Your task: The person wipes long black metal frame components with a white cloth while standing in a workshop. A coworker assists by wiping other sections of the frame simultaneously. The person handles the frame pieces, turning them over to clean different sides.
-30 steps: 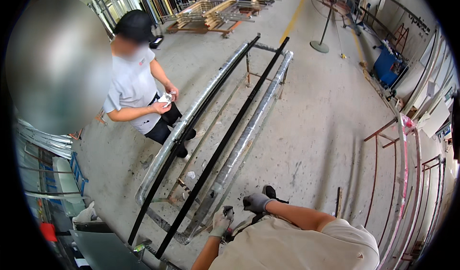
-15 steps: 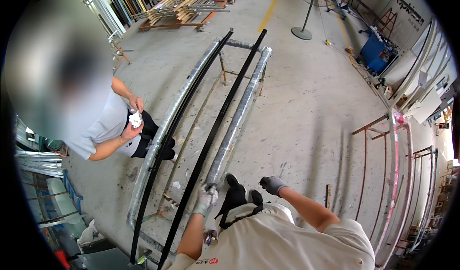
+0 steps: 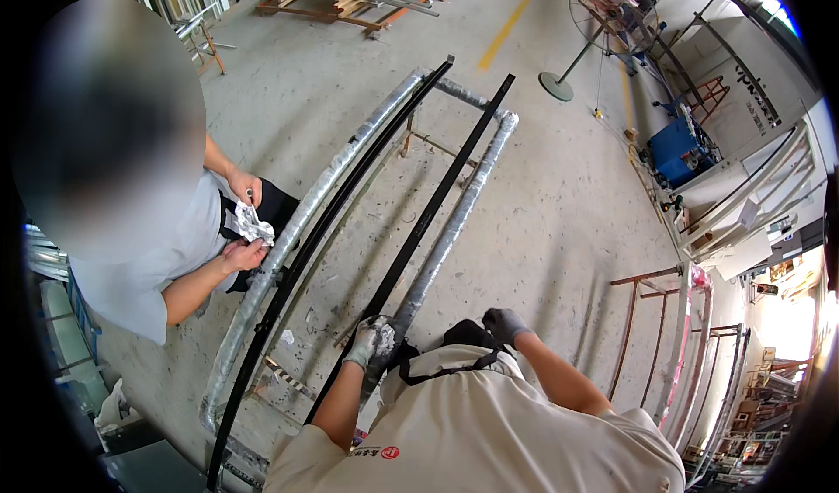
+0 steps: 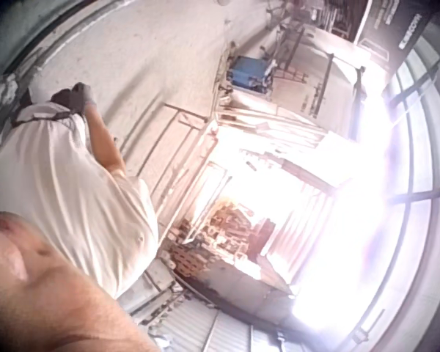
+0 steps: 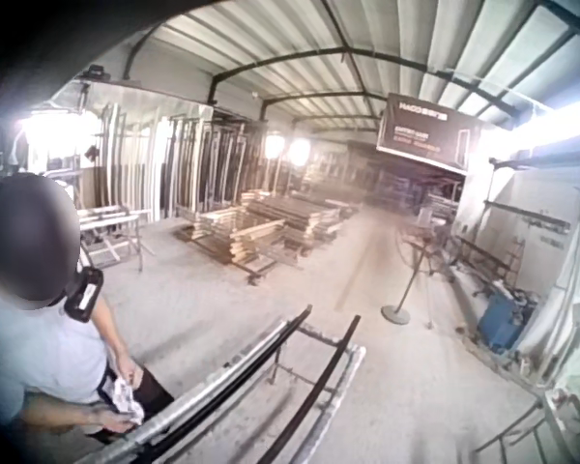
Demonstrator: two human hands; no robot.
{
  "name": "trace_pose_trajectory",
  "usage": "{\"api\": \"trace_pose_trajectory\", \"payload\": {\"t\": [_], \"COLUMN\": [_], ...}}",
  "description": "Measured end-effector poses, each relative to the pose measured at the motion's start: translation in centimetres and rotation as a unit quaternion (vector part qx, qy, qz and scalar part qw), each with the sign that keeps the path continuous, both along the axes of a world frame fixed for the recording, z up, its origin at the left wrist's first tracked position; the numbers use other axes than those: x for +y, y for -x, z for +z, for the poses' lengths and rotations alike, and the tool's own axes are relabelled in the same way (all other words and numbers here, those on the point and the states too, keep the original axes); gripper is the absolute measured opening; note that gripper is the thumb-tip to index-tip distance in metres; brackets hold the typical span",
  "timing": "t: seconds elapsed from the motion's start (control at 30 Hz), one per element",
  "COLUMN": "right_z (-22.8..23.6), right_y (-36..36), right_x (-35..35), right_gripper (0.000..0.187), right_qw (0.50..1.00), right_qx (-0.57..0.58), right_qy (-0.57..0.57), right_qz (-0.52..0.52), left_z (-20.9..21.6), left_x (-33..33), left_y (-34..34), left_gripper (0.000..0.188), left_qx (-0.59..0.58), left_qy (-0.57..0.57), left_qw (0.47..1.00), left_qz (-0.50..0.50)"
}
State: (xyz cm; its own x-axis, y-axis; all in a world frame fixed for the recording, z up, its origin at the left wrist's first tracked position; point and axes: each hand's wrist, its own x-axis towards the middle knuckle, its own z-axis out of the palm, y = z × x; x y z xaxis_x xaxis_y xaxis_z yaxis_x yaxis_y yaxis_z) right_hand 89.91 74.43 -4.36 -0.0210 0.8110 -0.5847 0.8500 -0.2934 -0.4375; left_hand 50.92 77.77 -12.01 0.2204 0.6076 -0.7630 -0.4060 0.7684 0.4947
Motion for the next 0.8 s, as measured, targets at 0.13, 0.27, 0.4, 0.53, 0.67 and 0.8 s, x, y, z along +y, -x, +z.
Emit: {"api": "trace_pose_trajectory", "payload": {"t": [0.13,0.27,0.4,0.53,0.67,0.8], "right_z": [-1.4,-2.0,-3.1,-1.9,-6.1,-13.4], "right_y": [2.1,3.9,5.9,9.9,11.2,12.3], "right_x": [9.1,18.9,28.2,35.2,38.7,41.5], "right_gripper": [0.024,0.025,0.022,0.022,0.023,0.031], "right_qw": [0.992,0.980,0.949,0.907,0.915,0.700], "right_qx": [0.008,0.051,0.061,0.084,0.063,-0.086], "right_qy": [-0.080,-0.074,-0.129,-0.131,-0.021,-0.028], "right_qz": [0.093,0.175,0.282,0.392,0.397,0.709], "left_z": [-1.5,-4.1,1.9,-4.9,-7.1,-10.5], "left_x": [-0.3,-0.6,1.6,-2.0,-4.2,-5.4], "left_y": [2.2,2.2,0.2,0.9,-0.8,1.1], "left_gripper": [0.023,0.022,0.027,0.040,0.040,0.047], "left_qx": [-0.046,-0.126,-0.105,-0.205,-0.050,-0.231], "left_qy": [0.064,0.076,0.062,0.063,-0.051,-0.180], "left_qw": [0.997,0.987,0.974,0.920,0.915,0.866], "left_qz": [-0.013,0.066,0.191,0.327,0.398,0.405]}}
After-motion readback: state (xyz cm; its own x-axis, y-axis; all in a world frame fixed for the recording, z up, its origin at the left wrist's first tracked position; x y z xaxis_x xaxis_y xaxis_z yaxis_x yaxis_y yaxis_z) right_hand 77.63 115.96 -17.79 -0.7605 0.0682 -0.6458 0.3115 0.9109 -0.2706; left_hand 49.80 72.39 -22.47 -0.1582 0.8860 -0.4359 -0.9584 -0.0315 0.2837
